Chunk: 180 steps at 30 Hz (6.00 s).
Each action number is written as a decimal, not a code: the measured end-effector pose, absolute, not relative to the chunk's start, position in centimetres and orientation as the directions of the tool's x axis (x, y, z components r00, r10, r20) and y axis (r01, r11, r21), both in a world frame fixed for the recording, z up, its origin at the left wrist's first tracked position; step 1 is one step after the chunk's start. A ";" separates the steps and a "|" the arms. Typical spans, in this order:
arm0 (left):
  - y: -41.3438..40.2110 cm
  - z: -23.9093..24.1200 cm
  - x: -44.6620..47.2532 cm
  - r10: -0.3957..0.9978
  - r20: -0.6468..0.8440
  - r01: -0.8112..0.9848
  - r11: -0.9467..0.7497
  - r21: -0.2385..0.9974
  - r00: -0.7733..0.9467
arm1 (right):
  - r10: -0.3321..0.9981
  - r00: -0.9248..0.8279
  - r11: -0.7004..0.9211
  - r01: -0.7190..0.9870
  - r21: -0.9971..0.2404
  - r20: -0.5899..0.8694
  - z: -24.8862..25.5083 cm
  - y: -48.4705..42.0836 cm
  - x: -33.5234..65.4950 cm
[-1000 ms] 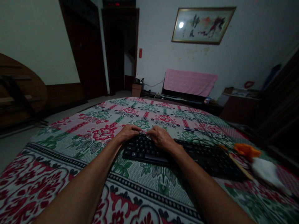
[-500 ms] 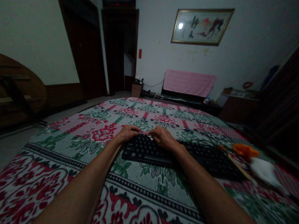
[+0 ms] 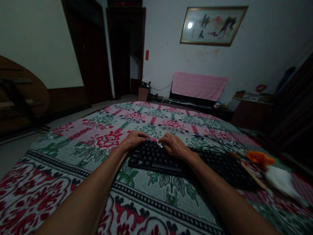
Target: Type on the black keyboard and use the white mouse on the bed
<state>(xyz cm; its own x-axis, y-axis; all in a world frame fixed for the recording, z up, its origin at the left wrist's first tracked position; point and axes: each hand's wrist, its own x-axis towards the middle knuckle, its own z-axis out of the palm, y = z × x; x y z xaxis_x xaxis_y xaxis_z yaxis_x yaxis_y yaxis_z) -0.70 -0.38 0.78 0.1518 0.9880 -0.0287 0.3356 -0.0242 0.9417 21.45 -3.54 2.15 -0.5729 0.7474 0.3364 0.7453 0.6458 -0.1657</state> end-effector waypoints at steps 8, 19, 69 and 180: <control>0.1 0.5 -0.9 0.978 0.048 0.367 -0.121 0.922 0.203 | 0.772 -0.525 0.609 0.773 -0.180 0.357 2.3 -3.7 21.6; 0.3 0.4 -1.0 0.974 0.044 0.386 -0.129 0.914 0.224 | 0.736 -0.576 0.647 0.754 -0.116 0.355 2.1 -3.6 20.0; 0.1 0.4 -0.8 0.981 -0.001 0.371 -0.072 0.926 0.193 | 0.812 -0.504 0.540 0.841 -0.048 0.296 3.3 -4.3 22.1; -0.2 0.6 -1.0 0.971 0.036 0.362 -0.122 0.924 0.235 | 0.736 -0.629 0.662 0.747 -0.068 0.253 3.8 -6.2 20.3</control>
